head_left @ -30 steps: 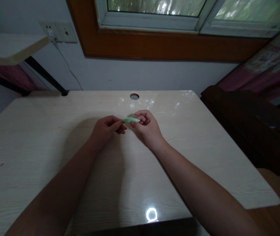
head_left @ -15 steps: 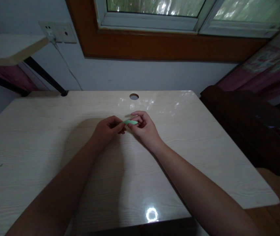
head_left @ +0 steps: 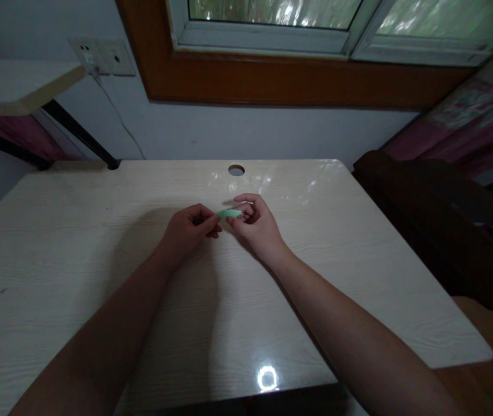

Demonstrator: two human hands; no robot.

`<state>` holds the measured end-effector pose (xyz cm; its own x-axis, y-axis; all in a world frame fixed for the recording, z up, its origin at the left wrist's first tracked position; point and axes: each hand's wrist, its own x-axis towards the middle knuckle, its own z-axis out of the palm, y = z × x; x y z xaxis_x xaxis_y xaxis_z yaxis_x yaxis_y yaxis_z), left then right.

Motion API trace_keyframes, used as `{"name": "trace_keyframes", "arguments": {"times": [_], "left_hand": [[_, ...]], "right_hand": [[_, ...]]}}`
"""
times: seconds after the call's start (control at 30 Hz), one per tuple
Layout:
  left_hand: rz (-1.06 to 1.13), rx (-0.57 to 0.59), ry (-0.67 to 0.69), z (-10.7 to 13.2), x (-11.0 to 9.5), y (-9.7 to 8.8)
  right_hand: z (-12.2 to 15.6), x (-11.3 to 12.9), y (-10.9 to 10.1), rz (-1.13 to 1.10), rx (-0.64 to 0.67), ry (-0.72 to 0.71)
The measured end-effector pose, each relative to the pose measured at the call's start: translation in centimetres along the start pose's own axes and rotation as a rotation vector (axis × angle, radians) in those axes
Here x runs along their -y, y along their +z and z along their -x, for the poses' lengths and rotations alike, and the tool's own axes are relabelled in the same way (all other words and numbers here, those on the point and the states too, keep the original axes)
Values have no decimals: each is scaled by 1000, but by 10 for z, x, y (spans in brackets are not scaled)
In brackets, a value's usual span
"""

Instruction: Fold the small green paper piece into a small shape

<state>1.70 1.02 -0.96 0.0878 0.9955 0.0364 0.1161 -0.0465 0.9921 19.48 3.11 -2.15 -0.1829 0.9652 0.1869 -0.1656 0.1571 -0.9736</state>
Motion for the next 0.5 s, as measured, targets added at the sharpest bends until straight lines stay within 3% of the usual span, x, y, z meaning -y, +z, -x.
{"name": "trace_keyframes", "arguments": {"times": [0.5], "left_hand": [[65, -82, -5, -5, 3, -5]], "right_hand": [[-9, -1, -11, -105, -127, 32]]}}
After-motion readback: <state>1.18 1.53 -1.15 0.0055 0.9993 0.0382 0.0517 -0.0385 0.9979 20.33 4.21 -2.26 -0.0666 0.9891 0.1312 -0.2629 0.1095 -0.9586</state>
